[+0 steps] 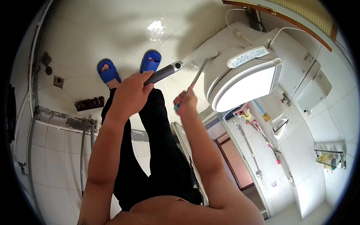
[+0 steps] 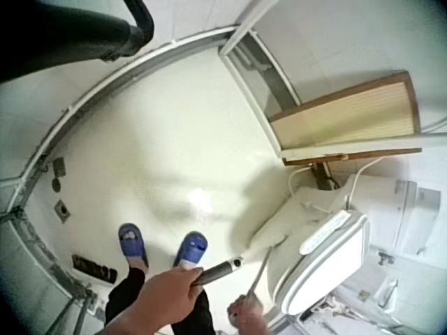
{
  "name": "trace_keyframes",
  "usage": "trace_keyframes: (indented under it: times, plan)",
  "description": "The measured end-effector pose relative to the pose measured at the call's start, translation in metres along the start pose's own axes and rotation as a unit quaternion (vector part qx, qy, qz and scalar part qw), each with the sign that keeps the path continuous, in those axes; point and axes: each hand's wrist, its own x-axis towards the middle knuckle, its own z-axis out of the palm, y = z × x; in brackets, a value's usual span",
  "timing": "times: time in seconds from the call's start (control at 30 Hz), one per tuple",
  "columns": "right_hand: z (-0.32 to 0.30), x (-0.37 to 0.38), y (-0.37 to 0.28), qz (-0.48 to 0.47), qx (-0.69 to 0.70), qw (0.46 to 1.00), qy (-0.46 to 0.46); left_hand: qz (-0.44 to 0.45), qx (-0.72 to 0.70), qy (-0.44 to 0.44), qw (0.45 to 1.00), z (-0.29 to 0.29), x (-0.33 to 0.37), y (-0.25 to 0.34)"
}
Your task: The person sprays water on the tiled floor using a sprayer and scrubs the surface with a brush.
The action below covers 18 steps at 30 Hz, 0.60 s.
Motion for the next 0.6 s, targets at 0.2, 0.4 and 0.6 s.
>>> trace_keyframes:
  times: [0.2,0.4,0.6]
  plan:
    - [-0.008,-0.021,0.028,-0.01,-0.032,0.996,0.085,0.008,0.01,-0.003,1.0,0.0,0.003,0.001]
    - [0.016,-0.026,-0.003,-0.004,-0.017,1.0,0.008,0.014,0.035,-0.02,0.999,0.001,-0.005,0.006]
    - [-0.035,-0.059,0.029,0.015,-0.097,0.993,0.06,0.018,0.033,-0.03,0.999,0.004,-0.015,0.006]
